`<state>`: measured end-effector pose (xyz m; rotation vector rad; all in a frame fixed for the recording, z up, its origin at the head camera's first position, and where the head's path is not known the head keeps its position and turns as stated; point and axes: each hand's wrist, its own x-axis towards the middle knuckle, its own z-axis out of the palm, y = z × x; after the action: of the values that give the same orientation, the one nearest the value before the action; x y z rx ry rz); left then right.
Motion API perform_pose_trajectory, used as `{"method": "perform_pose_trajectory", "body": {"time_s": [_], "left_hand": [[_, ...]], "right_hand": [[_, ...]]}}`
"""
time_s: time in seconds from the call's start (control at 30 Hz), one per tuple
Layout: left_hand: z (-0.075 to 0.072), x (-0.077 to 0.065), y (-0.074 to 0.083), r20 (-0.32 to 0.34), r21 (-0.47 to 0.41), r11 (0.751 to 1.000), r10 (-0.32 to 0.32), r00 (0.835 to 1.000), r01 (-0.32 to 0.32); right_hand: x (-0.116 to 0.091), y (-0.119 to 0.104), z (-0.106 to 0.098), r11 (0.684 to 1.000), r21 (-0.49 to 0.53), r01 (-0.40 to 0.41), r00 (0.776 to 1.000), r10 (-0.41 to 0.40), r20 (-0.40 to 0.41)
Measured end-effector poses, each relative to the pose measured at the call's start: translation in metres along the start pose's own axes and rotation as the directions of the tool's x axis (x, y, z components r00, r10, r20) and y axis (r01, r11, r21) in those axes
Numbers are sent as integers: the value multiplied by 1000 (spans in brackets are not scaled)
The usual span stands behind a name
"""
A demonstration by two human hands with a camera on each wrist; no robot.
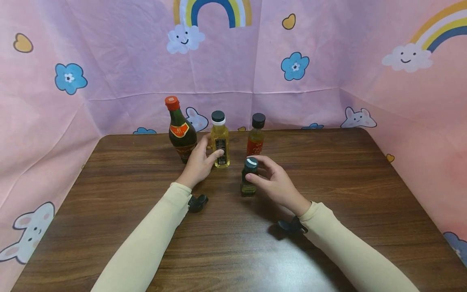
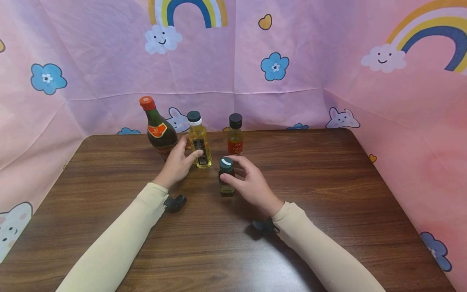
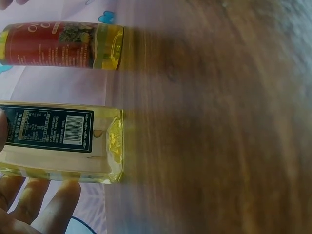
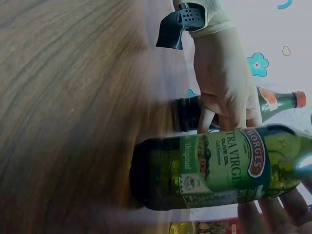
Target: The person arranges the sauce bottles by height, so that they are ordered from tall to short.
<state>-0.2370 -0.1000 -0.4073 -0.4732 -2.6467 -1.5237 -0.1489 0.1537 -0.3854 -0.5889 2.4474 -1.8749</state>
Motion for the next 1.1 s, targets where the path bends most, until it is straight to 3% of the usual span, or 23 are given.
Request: {"method": "perform_pose_trajectory", "body": {"time_s": [0.43,1.1], "left_hand": [[-1,0,1,9,0,1000,-16,1000,16],[0,0,0,-3,30,1000,-8,1000,9]], "right_hand": [[2,0,3,995,-77,60,996,-65,-68],[-4,2,-5,990,-96,104,992,-110,-61]]}}
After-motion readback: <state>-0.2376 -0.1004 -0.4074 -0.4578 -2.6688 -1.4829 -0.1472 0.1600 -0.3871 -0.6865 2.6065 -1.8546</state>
